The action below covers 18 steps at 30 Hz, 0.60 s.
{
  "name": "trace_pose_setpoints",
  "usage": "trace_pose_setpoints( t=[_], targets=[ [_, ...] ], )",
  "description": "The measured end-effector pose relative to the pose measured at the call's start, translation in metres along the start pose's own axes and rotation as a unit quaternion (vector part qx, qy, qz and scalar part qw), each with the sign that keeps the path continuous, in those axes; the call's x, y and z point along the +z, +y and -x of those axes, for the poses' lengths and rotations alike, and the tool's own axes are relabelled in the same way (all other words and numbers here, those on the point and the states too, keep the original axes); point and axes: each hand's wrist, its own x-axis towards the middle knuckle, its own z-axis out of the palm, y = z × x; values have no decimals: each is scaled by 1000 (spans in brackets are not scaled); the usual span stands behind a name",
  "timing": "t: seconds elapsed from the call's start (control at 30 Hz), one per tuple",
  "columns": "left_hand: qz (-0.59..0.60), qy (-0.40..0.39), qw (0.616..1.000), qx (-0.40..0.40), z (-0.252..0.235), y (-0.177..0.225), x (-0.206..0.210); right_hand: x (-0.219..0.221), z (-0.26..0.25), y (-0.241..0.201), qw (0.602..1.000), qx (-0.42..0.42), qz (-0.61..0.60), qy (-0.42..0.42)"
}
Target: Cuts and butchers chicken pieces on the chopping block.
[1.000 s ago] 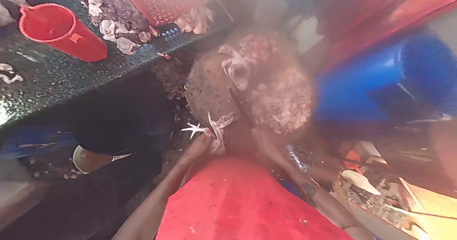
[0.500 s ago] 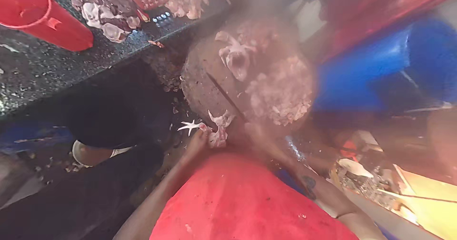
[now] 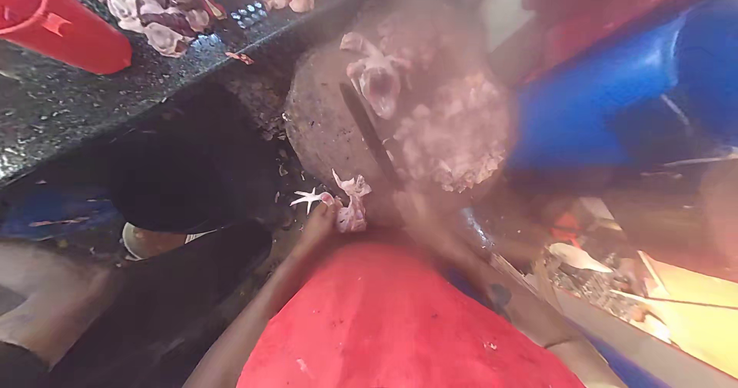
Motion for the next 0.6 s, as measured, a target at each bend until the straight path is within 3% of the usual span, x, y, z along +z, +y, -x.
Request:
trace_pose_setpoints(
  t=[0.07,0.17,0.23,0.3,0.37,0.43,0.53,0.6],
  targets=[
    [11,-5,1000,9,0,-3,2,23,4,10,995,-14,-98,-25],
    [22,10,1000,12,2,-1,1,43,-3,41,984,121,-43,-121],
    [34,36,999,18,5,5,-5,38,-8,43,984,146,12,-100],
    [33,63,997,21,11,2,-14,23,0,26,991,105,31,-71],
    [35,75,996,18,12,-1,-21,14,6,11,999,9,-6,-45],
    [43,75,996,11,10,-2,-24,20,5,11,995,-56,-32,-71],
    [22,88,996,11,12,6,-29,26,-5,28,974,48,48,-217],
    [4,130,991,30,16,21,-40,18,-12,46,970,109,39,-214]
  ],
)
